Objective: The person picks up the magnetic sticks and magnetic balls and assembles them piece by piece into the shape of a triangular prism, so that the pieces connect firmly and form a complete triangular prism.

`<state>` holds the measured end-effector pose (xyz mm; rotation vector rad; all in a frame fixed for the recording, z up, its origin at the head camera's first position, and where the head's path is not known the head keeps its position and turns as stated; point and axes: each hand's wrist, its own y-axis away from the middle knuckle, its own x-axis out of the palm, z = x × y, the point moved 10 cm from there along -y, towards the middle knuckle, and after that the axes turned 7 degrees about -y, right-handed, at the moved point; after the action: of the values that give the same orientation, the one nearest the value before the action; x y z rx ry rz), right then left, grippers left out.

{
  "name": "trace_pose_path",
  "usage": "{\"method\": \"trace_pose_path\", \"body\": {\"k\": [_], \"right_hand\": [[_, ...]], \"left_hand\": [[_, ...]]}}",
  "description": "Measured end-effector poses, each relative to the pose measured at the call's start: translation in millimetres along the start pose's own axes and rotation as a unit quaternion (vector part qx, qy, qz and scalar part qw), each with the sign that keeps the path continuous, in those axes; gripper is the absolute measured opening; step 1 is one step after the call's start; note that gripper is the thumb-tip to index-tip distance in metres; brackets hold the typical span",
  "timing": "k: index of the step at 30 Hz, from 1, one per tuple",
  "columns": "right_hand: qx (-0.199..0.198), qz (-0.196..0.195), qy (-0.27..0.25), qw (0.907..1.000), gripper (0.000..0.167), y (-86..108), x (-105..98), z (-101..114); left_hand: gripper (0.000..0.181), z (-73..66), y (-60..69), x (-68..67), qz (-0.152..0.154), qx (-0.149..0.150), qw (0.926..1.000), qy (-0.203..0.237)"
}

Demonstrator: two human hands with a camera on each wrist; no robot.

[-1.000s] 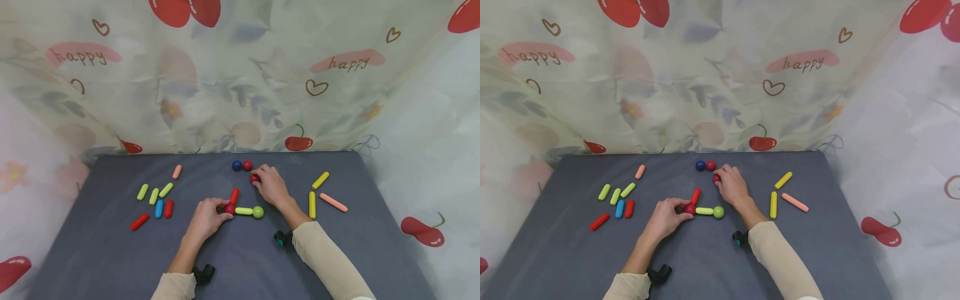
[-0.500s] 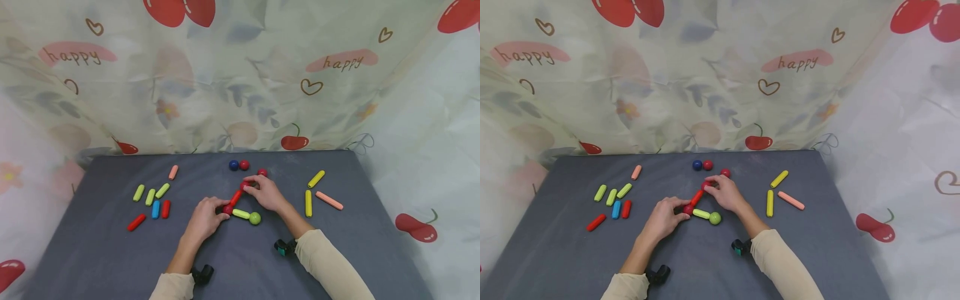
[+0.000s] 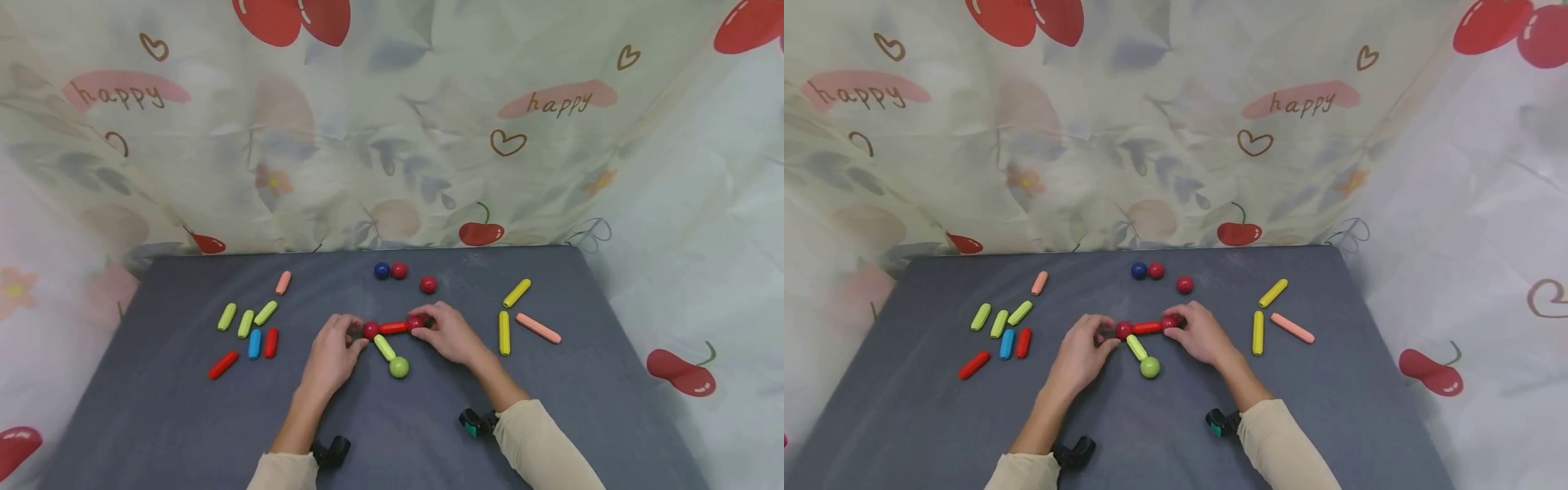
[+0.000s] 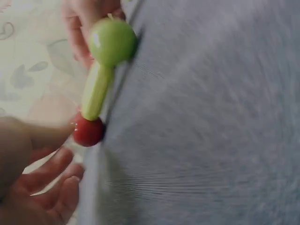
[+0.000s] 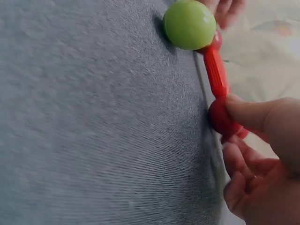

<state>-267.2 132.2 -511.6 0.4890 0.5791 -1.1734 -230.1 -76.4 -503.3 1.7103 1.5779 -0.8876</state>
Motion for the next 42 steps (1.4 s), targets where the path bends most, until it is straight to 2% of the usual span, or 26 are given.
{"method": "trace_pose_path", "body": {"k": [4,6,8,12,14,17,21,24,27,29,32,34,37,39,42], "right_hand": [[0.018,-0.039,-0.001,0.9991,0.033,8.8,-4.0,-2.7],[0.021,-0.042,-0.004,0.9989,0.033,10.8,-0.7,-4.3],[0.021,-0.037,-0.009,0.9991,0.035,11.9,4.9,-5.4],[0.015,-0.038,-0.019,0.9990,0.038,12.8,10.3,-6.8],[0.013,-0.043,-0.028,0.9986,0.038,13.5,9.4,-6.9],[0.005,-0.036,-0.032,0.9988,0.039,13.5,9.5,-9.4],[0.003,-0.021,-0.063,0.9978,0.039,14.3,9.4,-19.2],[0.003,-0.026,-0.093,0.9953,0.038,16.0,6.1,-26.2],[-0.001,-0.029,-0.098,0.9948,0.038,17.3,4.4,-28.4],[-0.003,-0.029,-0.093,0.9953,0.037,17.7,5.1,-29.1],[-0.002,-0.030,-0.086,0.9959,0.037,17.9,7.5,-30.0],[-0.002,-0.031,-0.086,0.9958,0.036,18.1,8.8,-30.0],[-0.005,-0.032,-0.086,0.9957,0.036,18.6,10.4,-28.7],[-0.007,-0.033,-0.084,0.9959,0.036,18.8,10.9,-28.0],[-0.008,-0.037,-0.082,0.9959,0.037,18.6,11.4,-27.2]], "left_hand": [[0.043,-5.7,6.4,16.5,0.094,-0.004,0.9953,0.021],[0.049,-9.8,8.5,22.1,0.106,0.006,0.9942,0.017],[0.048,-10.7,7.6,22.0,0.086,0.011,0.9962,0.002],[0.037,-6.2,3.2,12.2,0.033,0.007,0.9990,-0.028],[0.036,-1.6,2.4,7.2,0.026,-0.001,0.9992,-0.030],[0.040,9.3,4.0,-2.2,0.031,-0.012,0.9992,-0.020],[0.047,34.2,9.6,-30.0,0.016,-0.031,0.9993,-0.010],[0.050,62.0,13.4,-60.2,-0.032,-0.059,0.9975,-0.019],[0.051,92.1,18.7,-84.2,-0.078,-0.101,0.9909,-0.042],[0.050,106.9,22.3,-91.8,-0.088,-0.117,0.9867,-0.071],[0.046,117.4,25.7,-93.2,-0.078,-0.115,0.9847,-0.105],[0.041,118.1,26.4,-91.3,-0.070,-0.104,0.9846,-0.122],[0.035,112.5,26.0,-90.6,-0.072,-0.090,0.9855,-0.125],[0.033,102.9,24.2,-88.8,-0.071,-0.079,0.9882,-0.111],[0.033,78.0,18.3,-82.5,-0.063,-0.053,0.9945,-0.064]]}}
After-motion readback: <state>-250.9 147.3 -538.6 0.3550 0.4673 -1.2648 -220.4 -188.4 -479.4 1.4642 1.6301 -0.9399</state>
